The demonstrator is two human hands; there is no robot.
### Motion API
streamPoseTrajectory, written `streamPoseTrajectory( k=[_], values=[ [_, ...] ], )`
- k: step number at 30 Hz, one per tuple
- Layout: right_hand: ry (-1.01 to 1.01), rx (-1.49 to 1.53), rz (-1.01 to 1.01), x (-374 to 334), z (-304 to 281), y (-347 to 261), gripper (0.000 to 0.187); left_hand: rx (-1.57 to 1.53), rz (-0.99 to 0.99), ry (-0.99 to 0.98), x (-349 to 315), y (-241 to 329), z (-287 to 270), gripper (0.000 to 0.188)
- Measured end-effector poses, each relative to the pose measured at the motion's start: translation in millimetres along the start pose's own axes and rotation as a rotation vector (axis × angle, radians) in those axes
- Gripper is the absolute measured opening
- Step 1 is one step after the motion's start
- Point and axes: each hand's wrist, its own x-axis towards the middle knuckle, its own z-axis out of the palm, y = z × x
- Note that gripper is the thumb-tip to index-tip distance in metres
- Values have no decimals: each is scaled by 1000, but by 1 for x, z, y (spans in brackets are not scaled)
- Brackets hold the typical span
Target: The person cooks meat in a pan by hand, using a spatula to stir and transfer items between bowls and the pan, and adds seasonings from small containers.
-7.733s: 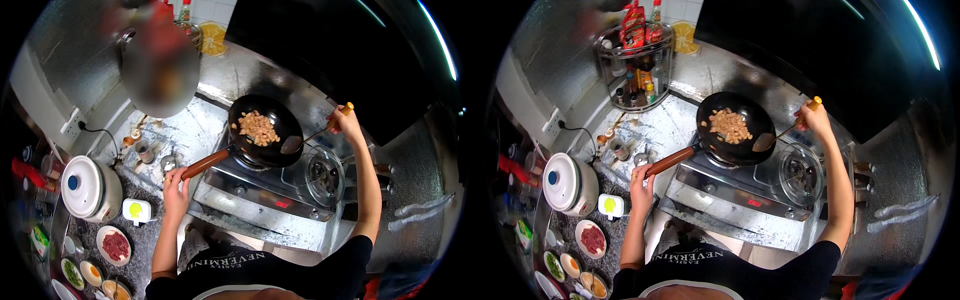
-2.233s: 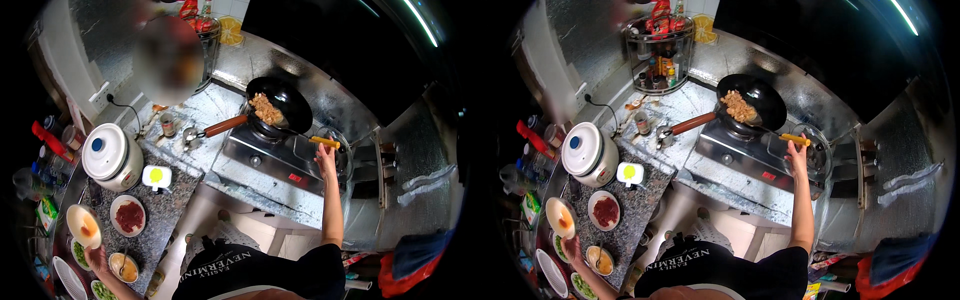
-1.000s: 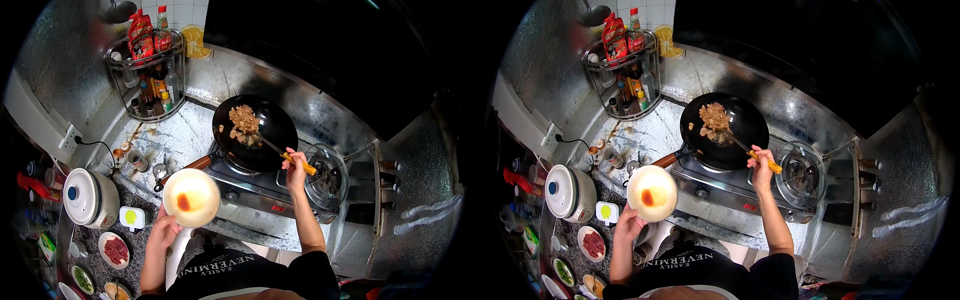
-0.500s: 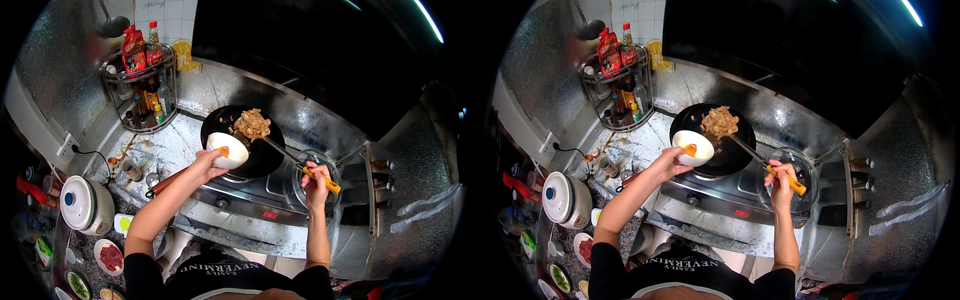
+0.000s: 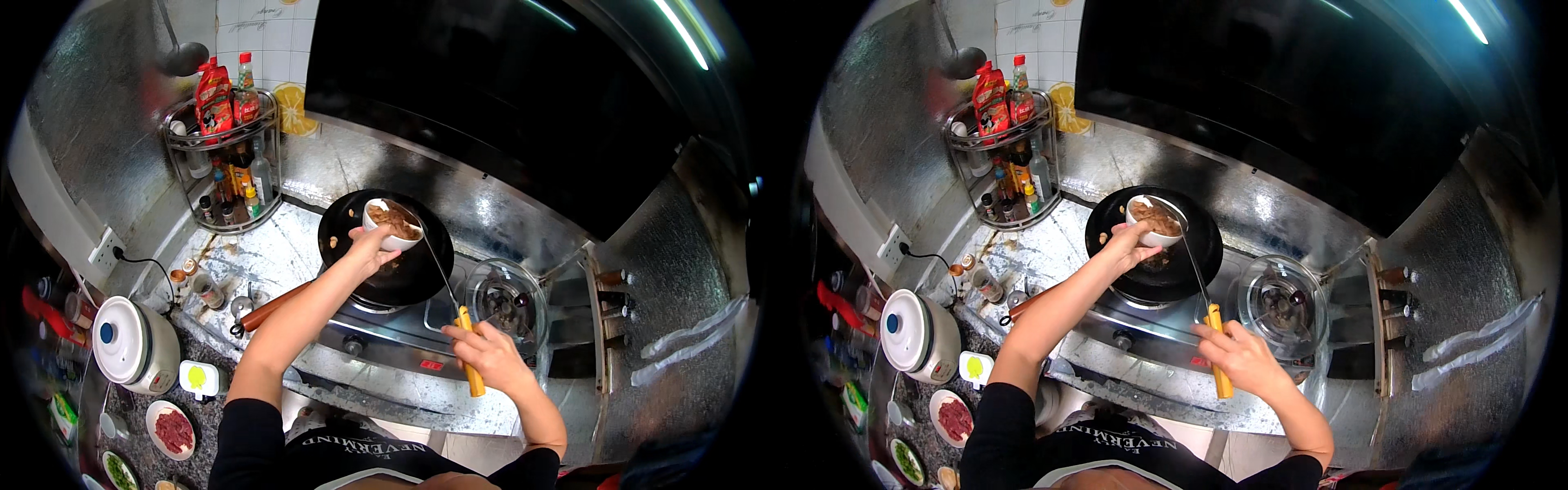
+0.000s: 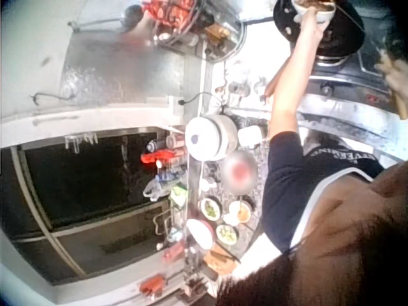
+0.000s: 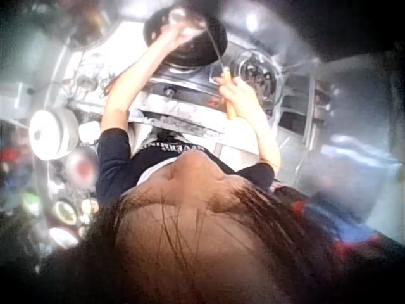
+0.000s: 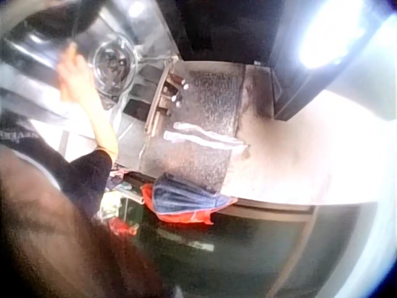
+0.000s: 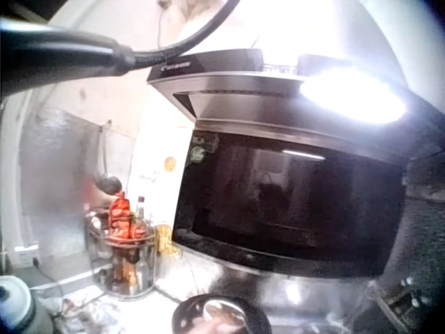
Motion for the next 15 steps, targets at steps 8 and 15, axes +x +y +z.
streamPoseTrajectory(
  k=[8,15],
  values=[
    [800,931,530,-13,-19,48,7,-66,65,-90,-38,30,-30,56],
    [539,1159,802,10,8,121,10,-203,107,-213,-93,65,-68,48]
  ],
)
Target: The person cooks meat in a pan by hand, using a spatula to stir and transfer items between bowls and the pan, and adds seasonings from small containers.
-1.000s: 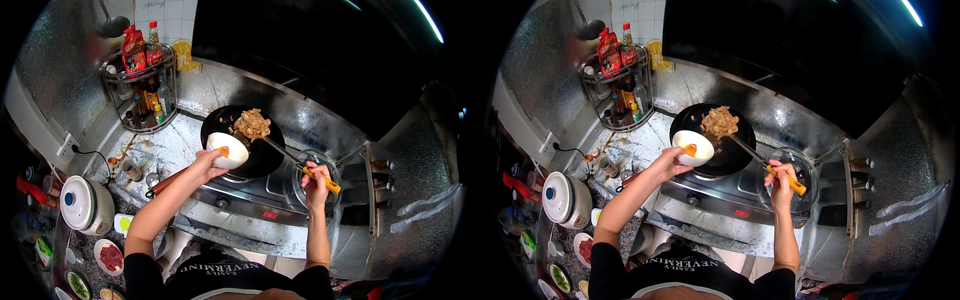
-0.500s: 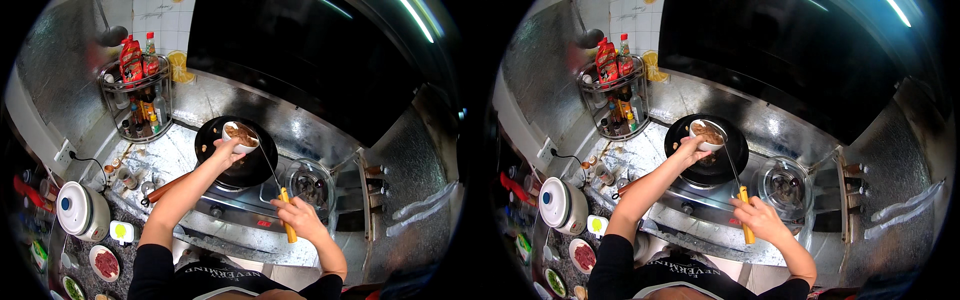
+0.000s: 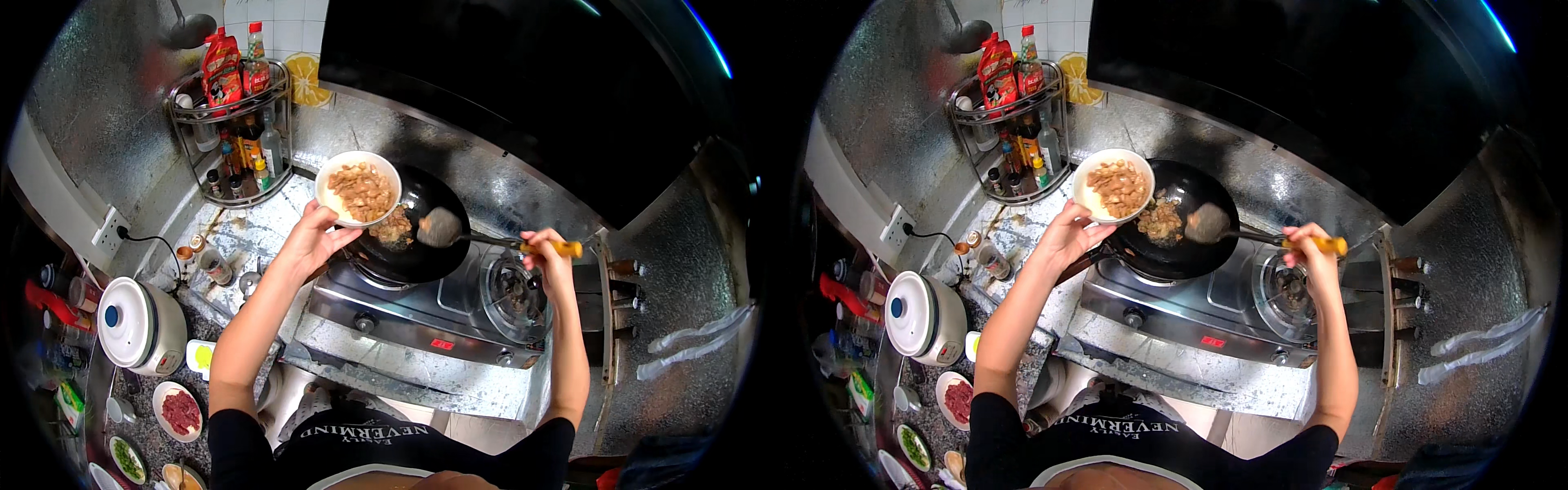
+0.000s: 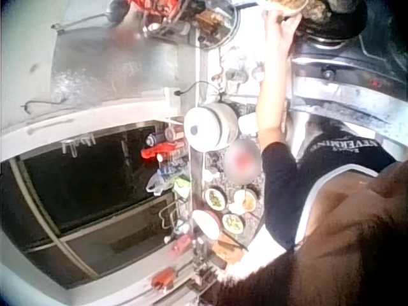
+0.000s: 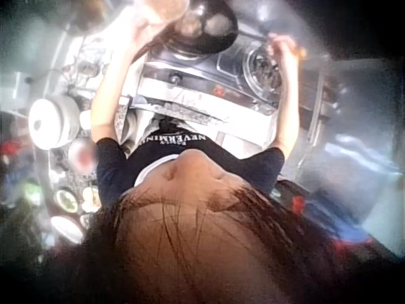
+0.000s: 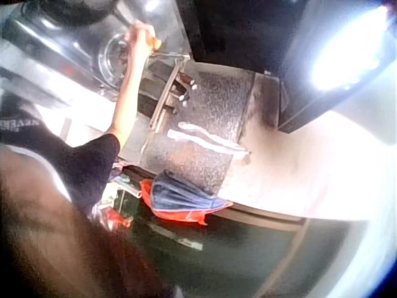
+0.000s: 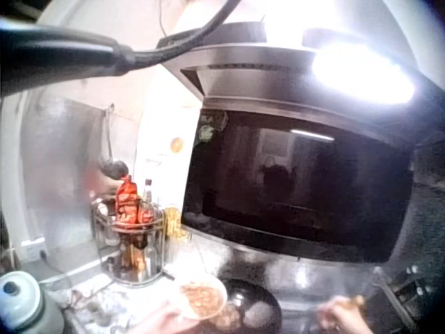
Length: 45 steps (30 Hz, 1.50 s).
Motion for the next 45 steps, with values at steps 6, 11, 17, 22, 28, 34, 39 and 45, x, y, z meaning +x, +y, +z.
streamPoseTrajectory(
  k=[6,11,17,22,28,34,39,45],
  values=[
    [-210,-463,21,86,67,-24,23,-166,-54,-30,-46,23,-34,53],
    [-497,-601,-144,108,157,-27,8,-170,-35,-13,-69,21,-50,54],
    [-793,-1037,-734,61,160,-42,6,-140,4,-4,-93,28,-60,54],
    [-870,-1162,-933,25,148,21,21,-112,6,-18,-95,26,-59,55],
    [-1000,-1069,-735,-24,122,-34,27,-114,-16,-24,-102,25,-64,55],
    [-1130,-973,-650,-43,122,-106,22,-118,1,-4,-113,26,-72,55],
    [-1210,-914,-705,-32,146,-87,20,-94,34,34,-121,27,-74,54],
    [-677,-671,-272,43,124,-60,6,-61,48,56,-126,27,-73,54]
  ],
)
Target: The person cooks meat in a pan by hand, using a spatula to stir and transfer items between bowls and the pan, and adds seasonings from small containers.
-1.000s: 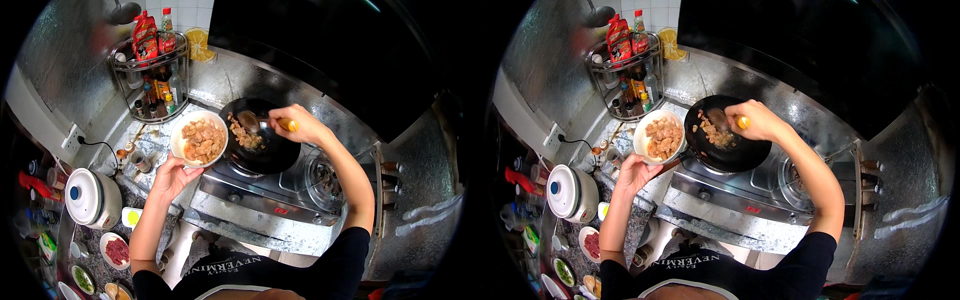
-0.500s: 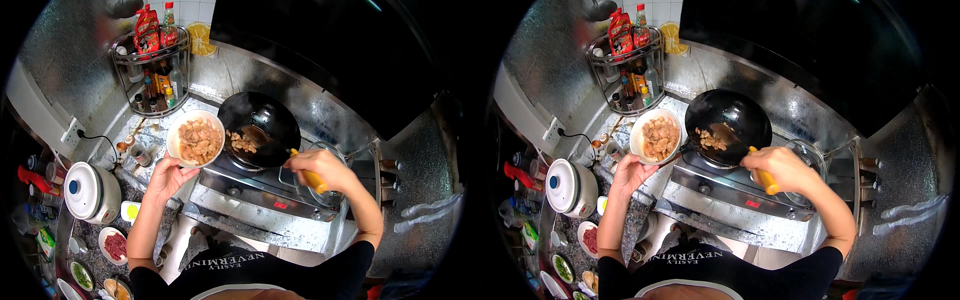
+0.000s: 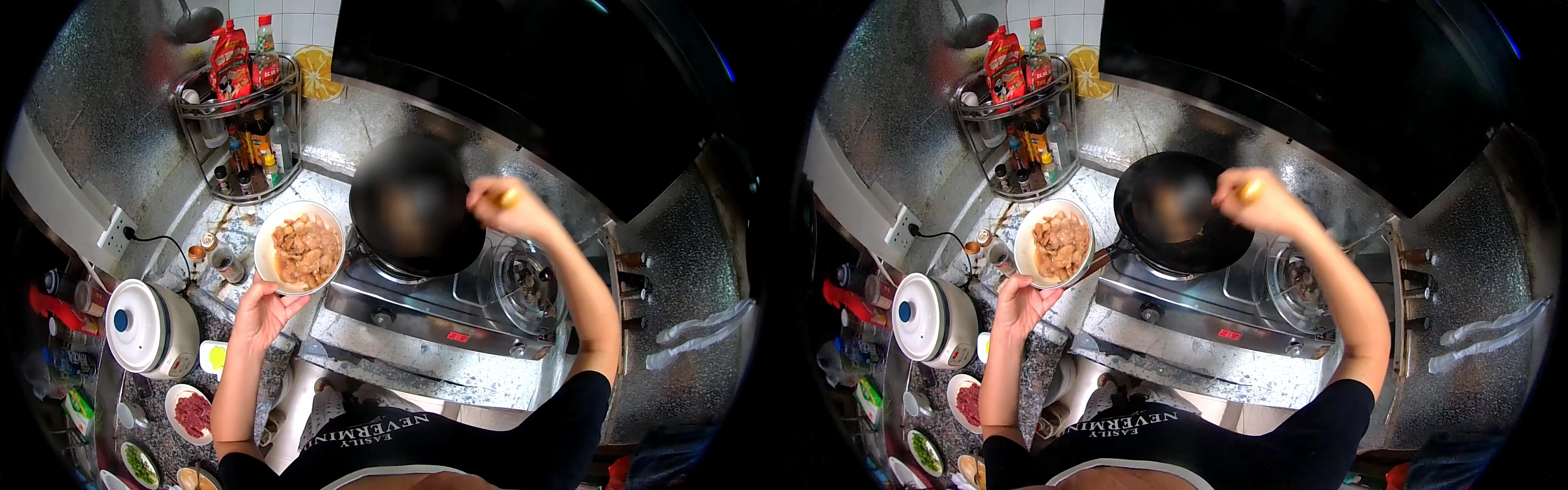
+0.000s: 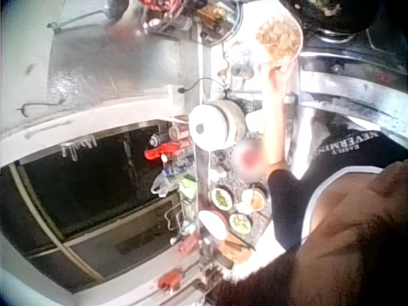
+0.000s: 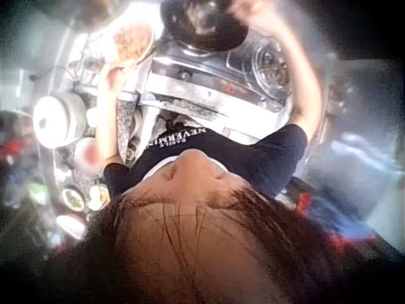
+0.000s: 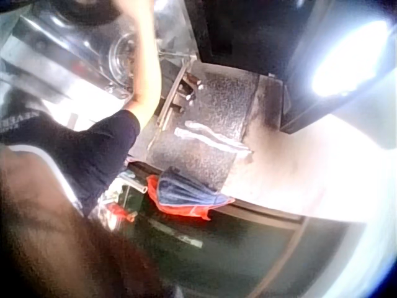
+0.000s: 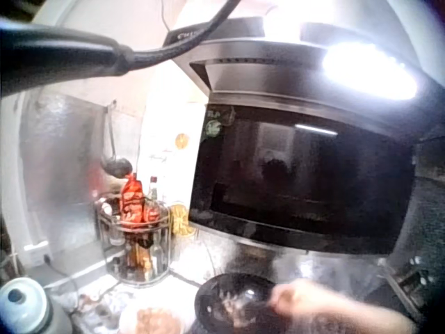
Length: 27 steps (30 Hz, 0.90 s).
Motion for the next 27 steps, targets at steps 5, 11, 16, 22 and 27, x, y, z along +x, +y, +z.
streamPoseTrajectory(
  k=[5,11,16,22,27],
  values=[
    [344,228,531,-11,-60,30,9,34,55,48,-6,-1,0,48],
    [449,534,593,-54,-38,76,8,-41,-46,9,-7,2,-2,53],
    [710,889,418,-81,81,110,10,-46,-46,53,-10,2,1,54],
    [1000,1257,161,-51,165,123,9,30,-64,27,-1,2,9,49],
    [1017,1295,81,-51,161,124,8,68,-94,39,13,-6,26,44]
  ],
)
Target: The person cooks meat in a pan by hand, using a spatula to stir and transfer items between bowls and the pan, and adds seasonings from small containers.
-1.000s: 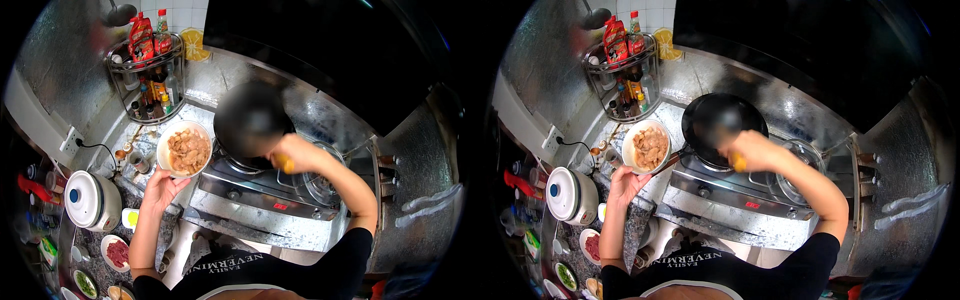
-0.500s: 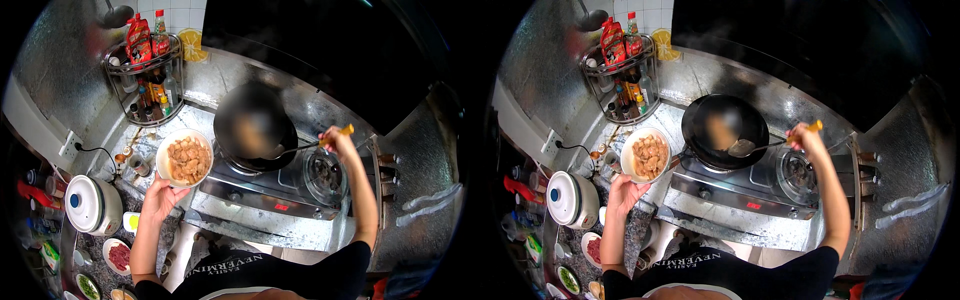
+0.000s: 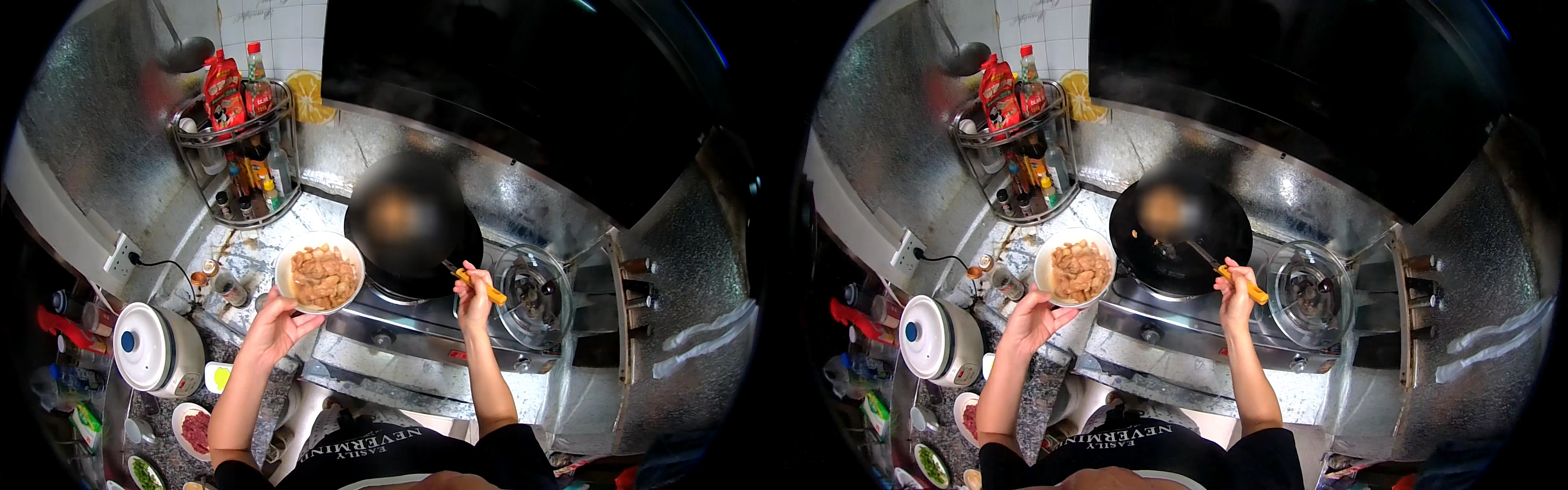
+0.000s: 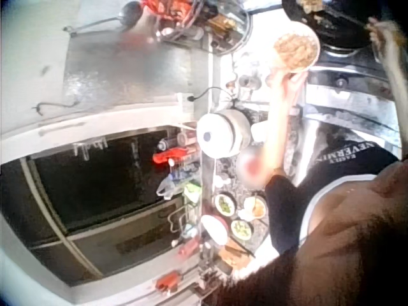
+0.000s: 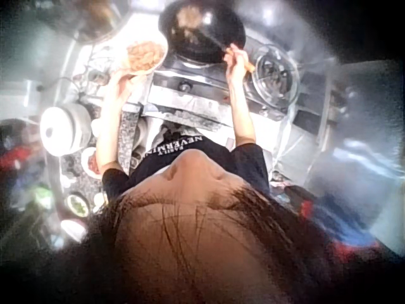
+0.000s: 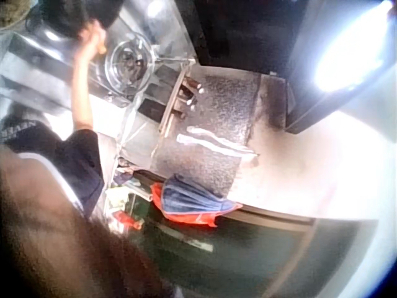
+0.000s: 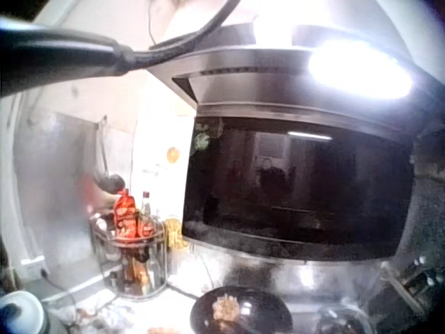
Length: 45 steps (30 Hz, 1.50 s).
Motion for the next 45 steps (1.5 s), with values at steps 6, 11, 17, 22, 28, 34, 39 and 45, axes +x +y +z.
streamPoseTrajectory(
  k=[6,11,17,22,28,34,39,45],
  values=[
    [-46,-111,-75,-12,-6,-47,8,85,-97,32,44,-17,21,42],
    [-52,-136,-110,-24,-1,-108,8,132,-252,-15,91,-48,43,45],
    [-135,-197,-177,-54,14,-153,8,160,-253,88,143,-82,71,43],
    [-514,-875,-473,-87,8,-156,3,146,-199,72,170,-99,93,55],
    [-1110,-1671,-728,-109,39,-182,19,152,-107,85,175,-107,89,44],
    [-1085,-1716,-794,-109,47,-206,16,156,-53,141,163,-98,88,48],
    [-800,-1262,-825,-80,33,-214,9,134,-65,116,155,-89,85,39],
    [-210,-342,-290,-42,18,-213,10,-164,-261,-6,145,-62,64,49]
  ],
)
